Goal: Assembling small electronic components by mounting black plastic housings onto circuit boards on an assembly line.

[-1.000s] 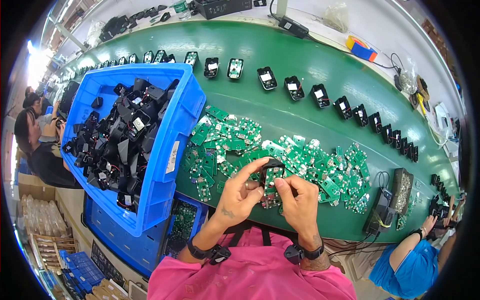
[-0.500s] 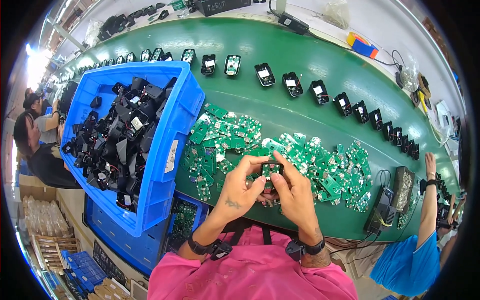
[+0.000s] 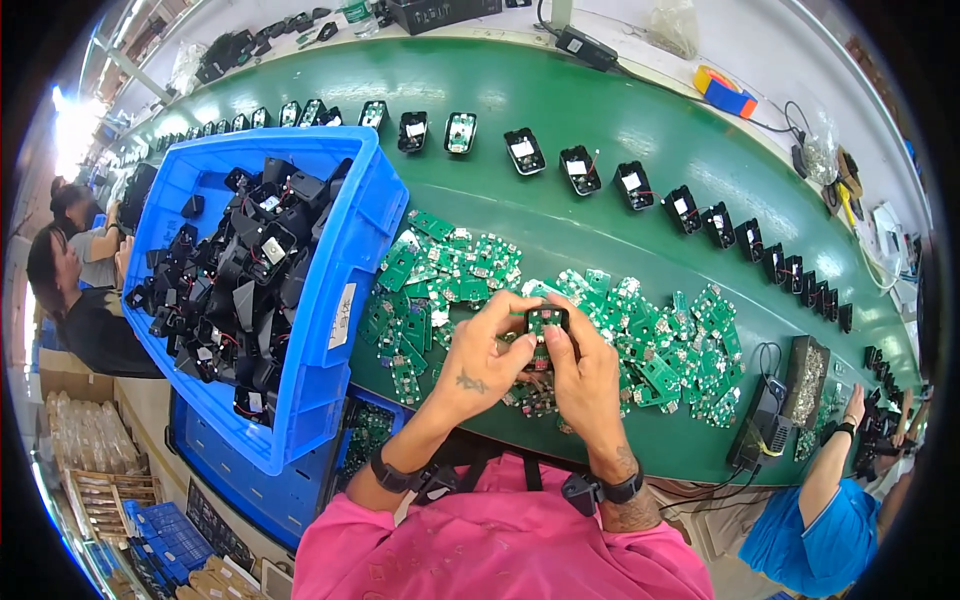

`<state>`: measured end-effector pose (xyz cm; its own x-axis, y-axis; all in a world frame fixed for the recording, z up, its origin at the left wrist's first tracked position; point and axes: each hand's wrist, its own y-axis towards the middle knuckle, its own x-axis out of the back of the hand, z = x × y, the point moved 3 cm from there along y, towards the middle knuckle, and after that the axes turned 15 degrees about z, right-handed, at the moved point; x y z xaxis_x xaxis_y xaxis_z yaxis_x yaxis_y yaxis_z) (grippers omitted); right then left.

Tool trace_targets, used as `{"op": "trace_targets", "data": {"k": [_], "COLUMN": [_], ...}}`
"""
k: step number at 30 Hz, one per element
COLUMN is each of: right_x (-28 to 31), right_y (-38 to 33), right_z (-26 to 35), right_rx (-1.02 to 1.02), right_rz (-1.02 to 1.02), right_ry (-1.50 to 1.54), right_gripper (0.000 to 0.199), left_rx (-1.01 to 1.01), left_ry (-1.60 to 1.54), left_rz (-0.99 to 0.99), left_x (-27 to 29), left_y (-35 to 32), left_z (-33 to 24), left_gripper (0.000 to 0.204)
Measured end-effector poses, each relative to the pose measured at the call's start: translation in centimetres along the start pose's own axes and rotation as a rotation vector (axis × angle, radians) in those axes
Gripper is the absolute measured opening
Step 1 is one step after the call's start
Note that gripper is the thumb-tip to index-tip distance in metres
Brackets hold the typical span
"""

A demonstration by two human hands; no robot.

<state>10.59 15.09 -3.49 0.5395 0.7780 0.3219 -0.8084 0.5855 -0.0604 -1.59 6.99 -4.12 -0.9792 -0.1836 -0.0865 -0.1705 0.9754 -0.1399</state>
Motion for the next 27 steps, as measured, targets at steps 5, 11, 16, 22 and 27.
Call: {"op": "trace_targets", "data": {"k": [5,11,16,22,27], "right_x": [3.4,8.0,9.4,8.2,3.6], "right_y": [1.2,3.0,6.8,15.8,23.6], "right_z": [3.0,2.7,5.1,4.5,1.3], "right_rx": [0.255,0.044,0.138,0.132,-0.008], "right_rz": [0.069,-0.059,-0.093,-0.086,0.05], "right_ry": [-0.409,-0.548,-0.834,-0.936,-1.197], "right_gripper": [0.075,0.069,0.072,0.069,0.059], "left_rx": [-0.018,-0.19,-0.117,-0.088,-0.086], "left_ry": [-0.031,0.464,1.126,0.983,0.407], "left_rz": [0.011,0.236,-0.392,-0.41,-0.425], "left_x": [2.0,5.4,11.9,12.2,7.0], "left_y": [4.1,11.0,19.6,13.3,0.1], "left_z": [-1.3,-3.8,-0.4,-5.1,-5.9], "left_gripper": [0.03,0.074,0.069,0.061,0.072]}}
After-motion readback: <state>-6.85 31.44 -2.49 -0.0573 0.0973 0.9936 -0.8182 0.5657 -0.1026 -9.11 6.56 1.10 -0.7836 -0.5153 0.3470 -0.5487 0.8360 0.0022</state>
